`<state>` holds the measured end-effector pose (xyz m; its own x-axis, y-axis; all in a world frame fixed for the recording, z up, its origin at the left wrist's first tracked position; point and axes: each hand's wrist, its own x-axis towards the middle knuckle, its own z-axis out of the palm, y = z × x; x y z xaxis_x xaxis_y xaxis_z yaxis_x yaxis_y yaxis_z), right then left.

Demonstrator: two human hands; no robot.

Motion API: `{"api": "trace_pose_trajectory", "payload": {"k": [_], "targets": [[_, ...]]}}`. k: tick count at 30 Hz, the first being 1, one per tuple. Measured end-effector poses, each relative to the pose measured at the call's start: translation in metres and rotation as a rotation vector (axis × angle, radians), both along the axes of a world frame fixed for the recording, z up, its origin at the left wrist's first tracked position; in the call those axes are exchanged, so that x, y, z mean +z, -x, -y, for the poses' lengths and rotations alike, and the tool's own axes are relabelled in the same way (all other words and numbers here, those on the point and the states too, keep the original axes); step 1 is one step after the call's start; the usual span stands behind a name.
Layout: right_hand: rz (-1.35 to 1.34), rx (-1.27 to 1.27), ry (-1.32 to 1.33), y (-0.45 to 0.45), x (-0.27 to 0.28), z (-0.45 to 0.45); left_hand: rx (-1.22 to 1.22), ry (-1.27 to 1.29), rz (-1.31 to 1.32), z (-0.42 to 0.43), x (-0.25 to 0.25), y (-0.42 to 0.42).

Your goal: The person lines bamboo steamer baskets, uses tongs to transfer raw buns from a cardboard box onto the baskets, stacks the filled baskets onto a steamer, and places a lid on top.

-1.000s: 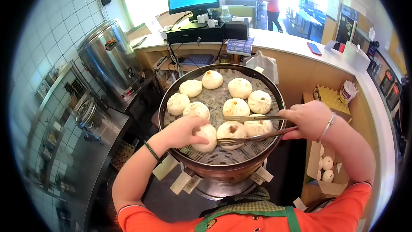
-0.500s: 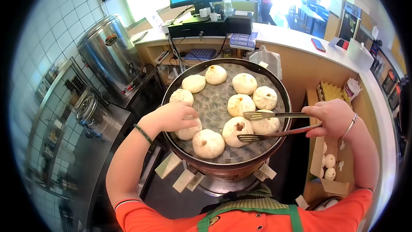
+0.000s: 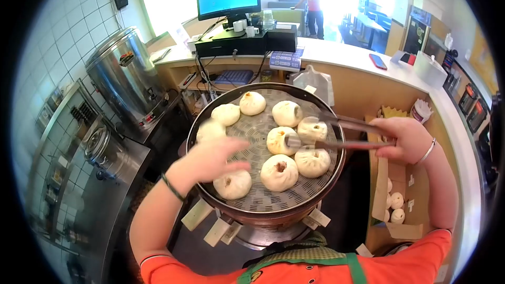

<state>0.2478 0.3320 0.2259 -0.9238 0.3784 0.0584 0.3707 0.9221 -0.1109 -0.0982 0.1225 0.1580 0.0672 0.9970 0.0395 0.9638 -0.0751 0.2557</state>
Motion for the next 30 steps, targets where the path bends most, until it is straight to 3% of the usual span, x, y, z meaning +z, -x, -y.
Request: {"api": "trace_pose_trajectory", "payload": {"k": [2,4,8,11,13,18,21,25,30], "targets": [[-0.164,-0.139,-0.011,-0.001,-0.007,-0.013,0.099,-0.073,-0.057,-0.032,0.003,0.017],[-0.122,-0.224,-0.036,-0.005,-0.014,-0.022,0.125,-0.212,-0.271,-0.054,0.005,0.017],[-0.013,-0.282,-0.08,-0.017,-0.014,-0.03,-0.049,-0.02,-0.065,-0.059,0.01,-0.027],[-0.019,-0.248,-0.067,-0.011,-0.016,-0.017,0.001,0.186,-0.075,-0.057,0.004,-0.049],[0.213,-0.314,-0.187,0.006,-0.012,-0.006,0.039,0.152,-0.041,-0.07,-0.008,-0.043],[0.154,-0.285,-0.183,0.026,-0.04,-0.026,0.089,0.056,0.078,-0.102,-0.028,-0.027],[0.207,-0.345,-0.11,0.028,-0.027,-0.026,0.08,0.259,0.078,-0.094,-0.007,-0.039],[-0.066,-0.228,-0.183,0.032,-0.02,-0.038,0.088,0.173,0.04,-0.076,0.002,-0.031],[0.057,-0.259,-0.177,0.113,-0.053,-0.033,0.075,-0.019,0.063,-0.05,0.02,-0.038]]}}
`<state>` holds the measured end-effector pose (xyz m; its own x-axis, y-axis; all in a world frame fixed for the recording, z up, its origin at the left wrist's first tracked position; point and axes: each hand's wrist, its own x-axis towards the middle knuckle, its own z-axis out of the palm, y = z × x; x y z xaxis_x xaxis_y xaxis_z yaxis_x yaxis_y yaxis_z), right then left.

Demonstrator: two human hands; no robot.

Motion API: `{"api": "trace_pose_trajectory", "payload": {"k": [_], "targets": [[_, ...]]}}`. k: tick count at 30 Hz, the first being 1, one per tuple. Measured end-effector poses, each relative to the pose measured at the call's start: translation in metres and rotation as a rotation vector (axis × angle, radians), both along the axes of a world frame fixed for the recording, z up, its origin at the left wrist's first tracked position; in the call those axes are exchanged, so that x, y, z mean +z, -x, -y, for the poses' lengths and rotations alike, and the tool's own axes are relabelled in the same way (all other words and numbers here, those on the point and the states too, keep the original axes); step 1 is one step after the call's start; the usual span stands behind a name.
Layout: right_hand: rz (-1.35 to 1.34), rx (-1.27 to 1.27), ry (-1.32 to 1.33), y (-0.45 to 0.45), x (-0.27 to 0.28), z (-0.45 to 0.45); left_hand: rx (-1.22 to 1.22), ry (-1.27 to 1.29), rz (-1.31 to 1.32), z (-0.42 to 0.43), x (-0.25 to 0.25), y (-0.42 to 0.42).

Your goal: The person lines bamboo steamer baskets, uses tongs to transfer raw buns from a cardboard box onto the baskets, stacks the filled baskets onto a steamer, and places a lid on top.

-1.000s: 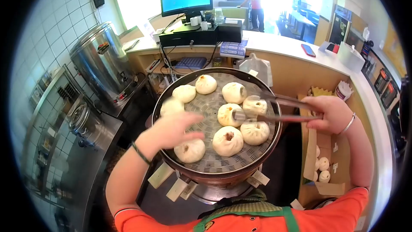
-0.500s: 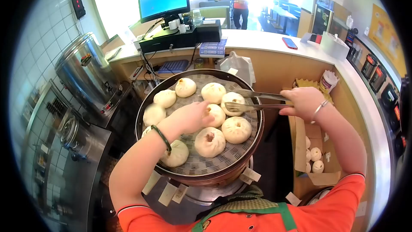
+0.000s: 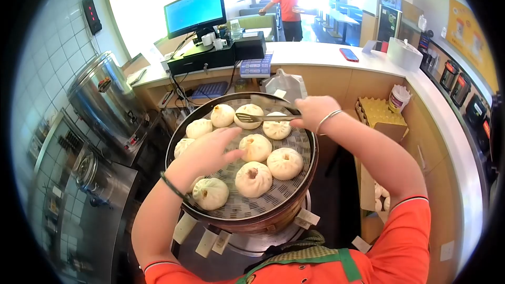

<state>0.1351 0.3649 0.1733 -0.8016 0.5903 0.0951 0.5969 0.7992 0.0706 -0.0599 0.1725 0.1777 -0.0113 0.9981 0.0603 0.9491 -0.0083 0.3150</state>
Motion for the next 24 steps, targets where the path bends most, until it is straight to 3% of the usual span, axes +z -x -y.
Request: {"api": "trace_pose_trajectory", "payload": {"k": [3,8,10,12,18,20,22,24], "targets": [[0.059,-0.054,0.051,0.005,0.002,-0.004,0.053,-0.006,-0.039,0.029,0.011,-0.003],[-0.086,0.135,0.02,-0.054,0.031,0.016,0.075,-0.119,-0.068,0.076,0.004,0.013],[-0.046,0.174,0.073,-0.071,0.04,0.037,0.157,-0.009,0.008,0.091,0.009,0.009],[0.09,0.239,0.081,-0.079,0.044,0.05,0.005,-0.061,0.029,0.093,-0.004,0.01],[0.019,0.329,0.121,-0.084,0.053,0.071,-0.101,-0.103,-0.181,0.077,-0.015,-0.003],[0.118,0.272,0.081,-0.081,0.053,0.073,-0.113,0.078,-0.2,0.061,-0.024,-0.008],[-0.239,0.327,0.143,-0.084,0.048,0.056,-0.111,0.106,-0.228,0.048,-0.036,-0.015],[-0.225,0.266,0.14,-0.081,0.054,0.051,-0.191,-0.143,-0.134,0.036,-0.052,-0.02]]}}
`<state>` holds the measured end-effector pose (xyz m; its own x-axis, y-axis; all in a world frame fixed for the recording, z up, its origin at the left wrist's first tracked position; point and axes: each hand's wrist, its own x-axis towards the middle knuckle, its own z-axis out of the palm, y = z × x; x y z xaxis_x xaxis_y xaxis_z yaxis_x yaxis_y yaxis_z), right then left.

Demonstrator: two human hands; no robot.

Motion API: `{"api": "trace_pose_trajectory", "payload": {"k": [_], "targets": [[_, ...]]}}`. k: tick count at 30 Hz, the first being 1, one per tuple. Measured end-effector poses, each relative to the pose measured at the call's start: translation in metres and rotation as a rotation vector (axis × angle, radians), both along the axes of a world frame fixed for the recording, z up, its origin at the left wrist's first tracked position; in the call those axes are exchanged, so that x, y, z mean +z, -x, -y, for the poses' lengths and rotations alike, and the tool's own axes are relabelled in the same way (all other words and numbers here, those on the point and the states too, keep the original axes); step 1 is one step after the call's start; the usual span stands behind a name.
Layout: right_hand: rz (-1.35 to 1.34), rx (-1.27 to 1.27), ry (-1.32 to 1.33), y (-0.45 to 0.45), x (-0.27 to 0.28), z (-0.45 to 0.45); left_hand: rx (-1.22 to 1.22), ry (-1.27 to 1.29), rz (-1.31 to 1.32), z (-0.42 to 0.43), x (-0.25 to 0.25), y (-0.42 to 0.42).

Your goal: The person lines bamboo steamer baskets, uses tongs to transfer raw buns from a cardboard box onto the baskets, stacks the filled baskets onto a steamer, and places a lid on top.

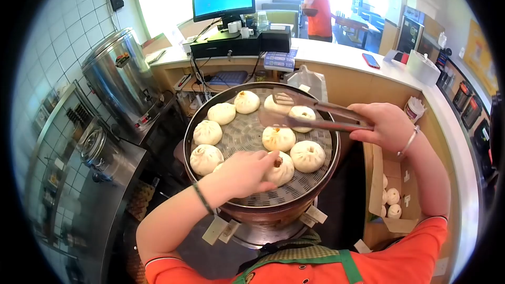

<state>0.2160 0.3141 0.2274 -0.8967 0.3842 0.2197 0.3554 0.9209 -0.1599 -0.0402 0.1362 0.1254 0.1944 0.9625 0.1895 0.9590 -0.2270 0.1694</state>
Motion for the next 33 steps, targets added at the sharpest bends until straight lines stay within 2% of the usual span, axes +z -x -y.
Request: {"api": "trace_pose_trajectory", "payload": {"k": [2,4,6,10,13,16,19,21,24,28,30,32,33], "targets": [[0.136,-0.024,-0.189,0.009,-0.014,-0.009,0.035,0.033,-0.018,-0.005,0.002,-0.009],[0.319,-0.062,-0.201,0.02,-0.023,-0.006,0.059,0.013,-0.147,-0.008,0.003,-0.014],[0.349,-0.101,-0.235,0.028,-0.033,-0.005,0.106,0.075,-0.141,-0.003,0.006,-0.016],[0.352,-0.062,-0.213,0.046,-0.053,-0.012,0.106,0.032,-0.059,0.005,0.0,-0.006],[0.343,-0.111,-0.075,0.077,-0.066,-0.004,0.052,-0.062,-0.008,0.009,0.0,-0.005],[0.229,-0.099,-0.04,0.103,-0.082,-0.006,0.067,0.148,0.106,0.003,0.013,-0.01],[0.295,-0.088,0.011,0.096,-0.07,0.003,0.079,0.224,0.123,0.004,0.02,-0.011],[0.346,-0.121,0.014,0.073,-0.056,0.004,0.07,0.052,0.141,0.007,0.018,-0.01],[0.376,-0.121,-0.041,0.033,-0.047,-0.004,0.089,-0.025,0.129,0.01,0.02,0.0],[0.41,-0.071,-0.049,0.024,-0.035,0.003,0.179,-0.007,-0.006,-0.017,0.016,0.023],[0.525,-0.078,-0.143,0.021,-0.021,0.009,0.157,-0.028,-0.07,-0.036,0.011,0.032],[0.495,-0.063,-0.148,0.003,-0.008,0.005,0.126,-0.05,-0.132,-0.051,0.01,0.038],[0.56,-0.106,-0.141,-0.006,0.002,0.007,0.17,0.074,-0.261,-0.057,0.009,0.041]]}}
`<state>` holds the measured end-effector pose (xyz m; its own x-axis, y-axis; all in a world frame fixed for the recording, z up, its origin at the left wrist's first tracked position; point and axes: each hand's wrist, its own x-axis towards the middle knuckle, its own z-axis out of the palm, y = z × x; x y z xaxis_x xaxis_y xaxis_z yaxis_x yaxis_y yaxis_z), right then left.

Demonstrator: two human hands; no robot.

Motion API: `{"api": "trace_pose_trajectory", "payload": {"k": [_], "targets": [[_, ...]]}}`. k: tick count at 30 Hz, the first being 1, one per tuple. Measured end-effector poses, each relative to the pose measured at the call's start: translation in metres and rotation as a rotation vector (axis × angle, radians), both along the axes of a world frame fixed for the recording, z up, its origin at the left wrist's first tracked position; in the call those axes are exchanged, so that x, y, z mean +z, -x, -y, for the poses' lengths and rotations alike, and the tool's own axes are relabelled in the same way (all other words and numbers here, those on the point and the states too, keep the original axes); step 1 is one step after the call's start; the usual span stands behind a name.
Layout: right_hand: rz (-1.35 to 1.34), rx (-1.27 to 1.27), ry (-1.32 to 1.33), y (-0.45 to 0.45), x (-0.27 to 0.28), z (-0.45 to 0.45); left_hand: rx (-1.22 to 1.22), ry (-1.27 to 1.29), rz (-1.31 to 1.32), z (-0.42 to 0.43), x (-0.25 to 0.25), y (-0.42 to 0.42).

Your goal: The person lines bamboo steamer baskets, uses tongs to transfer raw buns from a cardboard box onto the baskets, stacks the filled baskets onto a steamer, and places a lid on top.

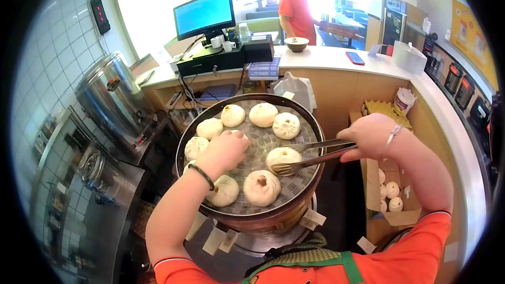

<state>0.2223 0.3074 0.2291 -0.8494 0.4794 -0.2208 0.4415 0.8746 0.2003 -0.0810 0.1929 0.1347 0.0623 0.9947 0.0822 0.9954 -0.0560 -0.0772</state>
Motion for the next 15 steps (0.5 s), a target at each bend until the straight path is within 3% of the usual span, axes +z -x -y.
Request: {"api": "trace_pose_trajectory", "payload": {"k": [1,3,5,9,11,13,15], "targets": [[0.069,-0.046,-0.003,-0.008,0.007,0.001,0.056,0.13,-0.113,-0.002,-0.003,0.0],[0.053,-0.07,0.01,-0.019,0.004,0.001,0.05,0.075,-0.001,0.0,-0.001,-0.002],[-0.148,0.027,0.027,-0.031,-0.016,-0.01,0.015,-0.066,0.061,0.004,0.01,-0.005],[-0.452,-0.154,0.201,-0.063,-0.027,-0.019,-0.17,-0.354,0.18,0.025,0.038,-0.038],[-0.81,-0.172,0.157,-0.108,-0.049,-0.032,-0.158,-0.441,0.194,0.056,0.044,-0.062],[-0.94,-0.441,0.23,-0.154,-0.071,-0.031,-0.171,-0.459,0.255,0.103,0.036,-0.079],[-1.08,-0.773,0.324,-0.196,-0.105,-0.039,-0.336,-0.261,0.313,0.139,0.041,-0.1]]}}
